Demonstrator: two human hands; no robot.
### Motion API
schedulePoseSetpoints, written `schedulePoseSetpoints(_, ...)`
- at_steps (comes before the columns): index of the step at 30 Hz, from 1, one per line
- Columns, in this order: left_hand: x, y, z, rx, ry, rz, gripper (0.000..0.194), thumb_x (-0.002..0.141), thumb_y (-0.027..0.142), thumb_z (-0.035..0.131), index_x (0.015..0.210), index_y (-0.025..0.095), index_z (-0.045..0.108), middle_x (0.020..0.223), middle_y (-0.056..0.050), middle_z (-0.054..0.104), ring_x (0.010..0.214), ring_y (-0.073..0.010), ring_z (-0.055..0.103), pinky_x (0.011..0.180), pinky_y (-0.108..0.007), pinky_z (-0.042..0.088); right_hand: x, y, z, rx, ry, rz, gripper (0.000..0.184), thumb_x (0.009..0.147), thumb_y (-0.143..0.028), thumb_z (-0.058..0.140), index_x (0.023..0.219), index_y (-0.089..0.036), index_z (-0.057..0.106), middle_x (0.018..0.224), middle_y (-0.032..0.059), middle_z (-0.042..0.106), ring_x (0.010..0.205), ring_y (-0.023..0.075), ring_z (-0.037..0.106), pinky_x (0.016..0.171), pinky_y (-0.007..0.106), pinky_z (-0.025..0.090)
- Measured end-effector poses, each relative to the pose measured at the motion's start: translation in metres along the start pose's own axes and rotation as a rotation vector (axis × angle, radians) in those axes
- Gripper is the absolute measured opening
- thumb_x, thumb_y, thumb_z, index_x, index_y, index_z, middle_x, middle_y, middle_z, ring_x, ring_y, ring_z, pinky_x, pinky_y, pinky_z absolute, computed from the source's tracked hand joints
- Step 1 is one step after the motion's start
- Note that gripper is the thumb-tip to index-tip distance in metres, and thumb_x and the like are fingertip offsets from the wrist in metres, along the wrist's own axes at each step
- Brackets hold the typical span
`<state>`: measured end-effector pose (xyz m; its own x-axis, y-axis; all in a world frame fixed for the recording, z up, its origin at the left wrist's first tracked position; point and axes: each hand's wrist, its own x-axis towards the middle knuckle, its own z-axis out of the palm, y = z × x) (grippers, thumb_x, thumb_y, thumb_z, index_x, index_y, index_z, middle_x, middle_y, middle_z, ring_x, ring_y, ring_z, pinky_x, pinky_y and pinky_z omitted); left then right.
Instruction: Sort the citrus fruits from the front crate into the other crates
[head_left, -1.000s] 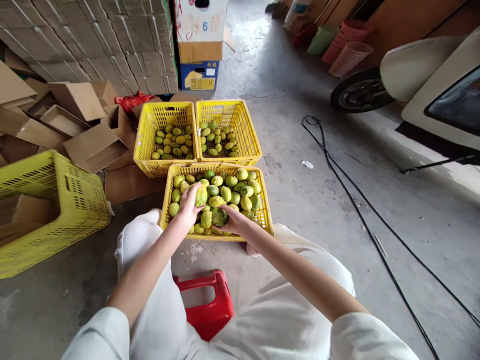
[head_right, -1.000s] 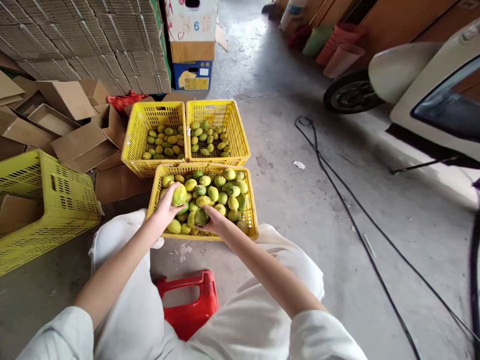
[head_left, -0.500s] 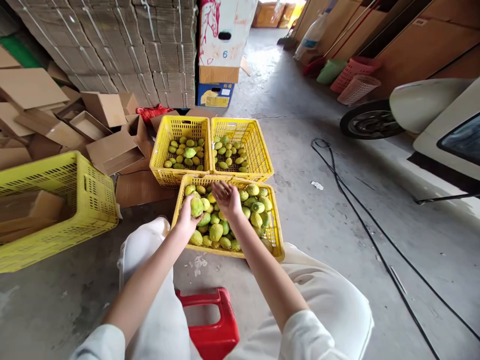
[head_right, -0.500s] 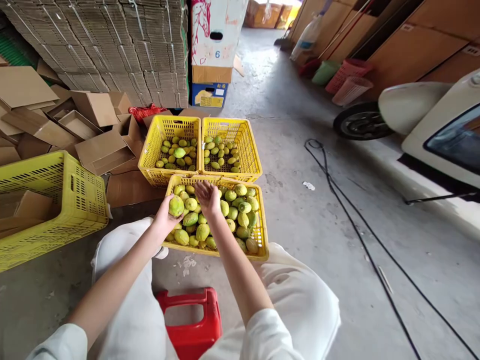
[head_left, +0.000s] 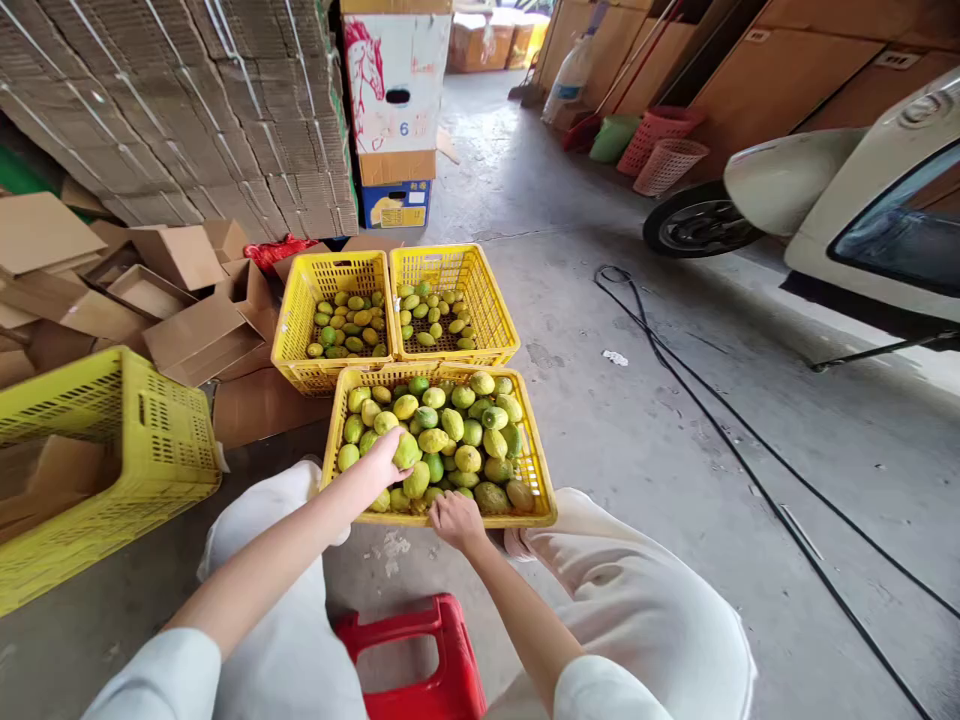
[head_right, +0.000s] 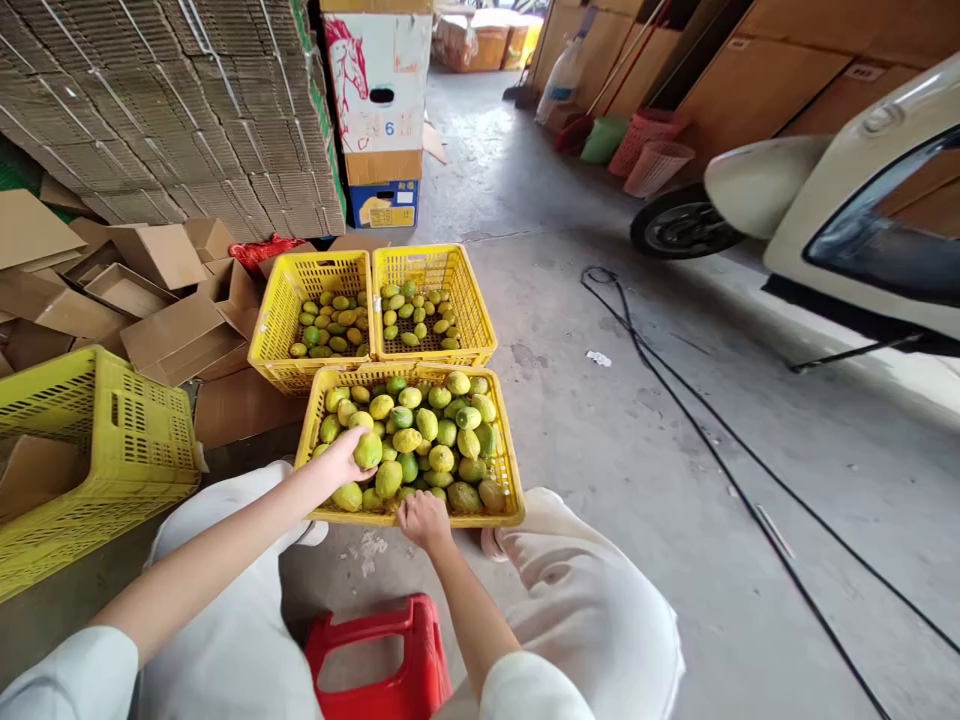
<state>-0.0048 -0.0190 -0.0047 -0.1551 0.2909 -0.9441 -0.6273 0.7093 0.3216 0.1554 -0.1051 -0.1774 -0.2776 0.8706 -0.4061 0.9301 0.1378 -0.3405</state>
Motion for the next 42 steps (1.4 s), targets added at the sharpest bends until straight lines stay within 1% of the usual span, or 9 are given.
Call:
schedulePoseSetpoints(7,-0.004,0.078,0.119,-0.081,-0.155,0.223,0.016,0.111,0.028,0.062,0.126,0.026,0.066,0.143,-0.013,0.073,0.137,-0.0298,0.073,0.108,-0.042,0.067,0.002,0.003,0.001,-0.104,-0.071,-0.051,0.032,0.114,-0.030,0.062,0.109,-0.017,0.091,0.114,0.0154,0.091,0.111,0.0283,0.086,0.087,0.030,0.055)
schedulePoseSetpoints(11,-0.017,0.110,0.147,-0.186,-0.286,0.418,0.032,0.111,0.041,0.064,0.140,0.029,0.065,0.155,-0.010,0.069,0.147,-0.0239,0.069,0.117,-0.033,0.062,0.003,0.002,0.001,-0.110,-0.083,-0.022,0.035,0.115,-0.032,0.060,0.112,-0.018,0.091,0.116,0.0149,0.090,0.112,0.0276,0.086,0.086,0.030,0.055)
schedulePoseSetpoints(15,-0.037,0.110,0.098,-0.204,-0.301,0.458,0.034,0.107,0.040,0.068,0.139,0.027,0.066,0.153,-0.013,0.066,0.150,-0.0266,0.068,0.116,-0.034,0.062,0.003,0.002,-0.001,-0.117,-0.081,-0.007,0.040,0.118,-0.032,0.054,0.113,-0.017,0.091,0.115,0.0154,0.090,0.111,0.0266,0.087,0.084,0.030,0.055)
schedulePoseSetpoints(21,-0.067,0.089,-0.071,-0.261,-0.177,0.641,0.018,0.103,0.021,0.059,0.110,0.018,0.076,0.117,-0.012,0.078,0.112,-0.0217,0.080,0.100,-0.031,0.067,0.001,0.003,-0.007,-0.158,-0.081,-0.023,0.043,0.119,-0.029,0.052,0.117,-0.014,0.092,0.118,0.0170,0.091,0.114,0.0283,0.088,0.085,0.030,0.055)
schedulePoseSetpoints(26,-0.064,0.015,-0.222,-0.274,0.283,0.588,0.019,0.086,0.013,0.065,0.095,0.019,0.081,0.093,-0.005,0.082,0.080,-0.0149,0.075,0.073,-0.023,0.062,0.001,0.001,-0.011,-0.196,-0.081,-0.021,0.043,0.120,-0.029,0.052,0.114,-0.016,0.093,0.117,0.0150,0.092,0.112,0.0272,0.089,0.082,0.029,0.055)
schedulePoseSetpoints(29,-0.062,-0.045,-0.272,-0.293,0.460,0.612,0.016,0.075,0.016,0.076,0.090,0.021,0.080,0.086,-0.001,0.081,0.077,-0.0151,0.074,0.070,-0.023,0.060,0.002,0.000,-0.014,-0.211,-0.083,-0.011,0.042,0.120,-0.029,0.053,0.114,-0.016,0.093,0.116,0.0150,0.092,0.111,0.0278,0.089,0.082,0.029,0.056)
schedulePoseSetpoints(34,-0.077,-0.087,-0.257,-0.183,0.563,1.032,0.011,0.082,0.031,0.085,0.089,0.026,0.079,0.088,0.001,0.079,0.084,-0.0165,0.073,0.084,-0.028,0.062,0.003,-0.002,-0.017,-0.222,-0.099,0.000,0.043,0.120,-0.029,0.052,0.117,-0.016,0.093,0.118,0.0155,0.092,0.112,0.0287,0.089,0.084,0.030,0.058)
schedulePoseSetpoints(38,-0.084,-0.062,-0.203,0.220,0.434,1.295,0.013,0.091,0.037,0.082,0.093,0.025,0.078,0.091,-0.002,0.080,0.089,-0.0218,0.077,0.086,-0.034,0.062,0.004,-0.003,-0.016,-0.211,-0.098,0.016,0.046,0.121,-0.030,0.049,0.120,-0.016,0.093,0.122,0.0169,0.091,0.115,0.0301,0.089,0.085,0.030,0.058)
schedulePoseSetpoints(42,-0.067,-0.025,-0.152,0.449,0.131,1.211,0.024,0.093,0.049,0.076,0.096,0.025,0.077,0.091,-0.005,0.080,0.089,-0.0254,0.079,0.087,-0.038,0.065,0.005,-0.006,-0.016,-0.180,-0.098,0.036,0.045,0.119,-0.031,0.052,0.117,-0.016,0.094,0.118,0.0166,0.092,0.111,0.0295,0.089,0.083,0.029,0.057)
